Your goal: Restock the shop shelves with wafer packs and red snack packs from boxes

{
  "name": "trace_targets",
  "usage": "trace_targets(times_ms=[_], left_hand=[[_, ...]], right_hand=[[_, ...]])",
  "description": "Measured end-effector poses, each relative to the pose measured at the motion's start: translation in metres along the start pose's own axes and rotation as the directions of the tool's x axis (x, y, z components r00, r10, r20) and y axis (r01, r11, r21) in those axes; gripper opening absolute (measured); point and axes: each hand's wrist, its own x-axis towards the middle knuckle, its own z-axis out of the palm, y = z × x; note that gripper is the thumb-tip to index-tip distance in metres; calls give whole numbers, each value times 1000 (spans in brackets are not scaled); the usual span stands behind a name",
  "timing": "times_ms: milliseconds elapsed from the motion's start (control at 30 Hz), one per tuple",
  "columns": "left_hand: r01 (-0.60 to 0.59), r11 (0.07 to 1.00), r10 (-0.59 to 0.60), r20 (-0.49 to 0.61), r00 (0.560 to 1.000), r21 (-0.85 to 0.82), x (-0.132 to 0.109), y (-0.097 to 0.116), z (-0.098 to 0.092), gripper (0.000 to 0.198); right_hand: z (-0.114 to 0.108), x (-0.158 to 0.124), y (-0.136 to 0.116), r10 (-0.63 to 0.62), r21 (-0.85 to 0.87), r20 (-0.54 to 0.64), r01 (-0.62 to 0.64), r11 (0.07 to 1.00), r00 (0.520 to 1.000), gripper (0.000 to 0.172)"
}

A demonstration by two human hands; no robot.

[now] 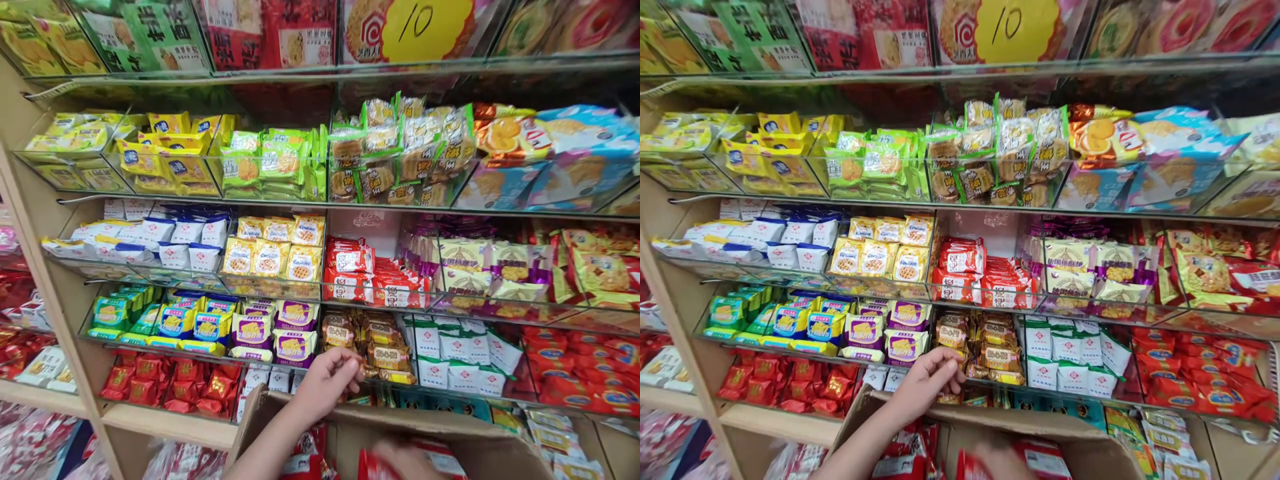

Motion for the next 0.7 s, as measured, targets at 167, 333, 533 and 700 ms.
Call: trace_targets(times_ms=[167, 333, 533, 700], left_hand=[[-64, 993, 39, 229, 973, 104, -2, 6, -2, 49], [-205, 951, 101, 395, 913, 230, -7, 13, 0, 48], [-179, 905, 109, 196, 975, 387, 0, 5, 7, 31], [-179, 908, 147, 114, 983, 379, 2, 0, 11, 28]], right_hand=[[-17, 10, -1, -1, 202, 151, -30, 979, 989, 16], [-21, 7, -7, 41, 452, 55, -61, 890, 998, 28], [-23, 22, -1, 118, 555, -234, 33, 831, 965, 36], [-24, 22, 4, 134, 682, -179, 24, 731, 975, 32]])
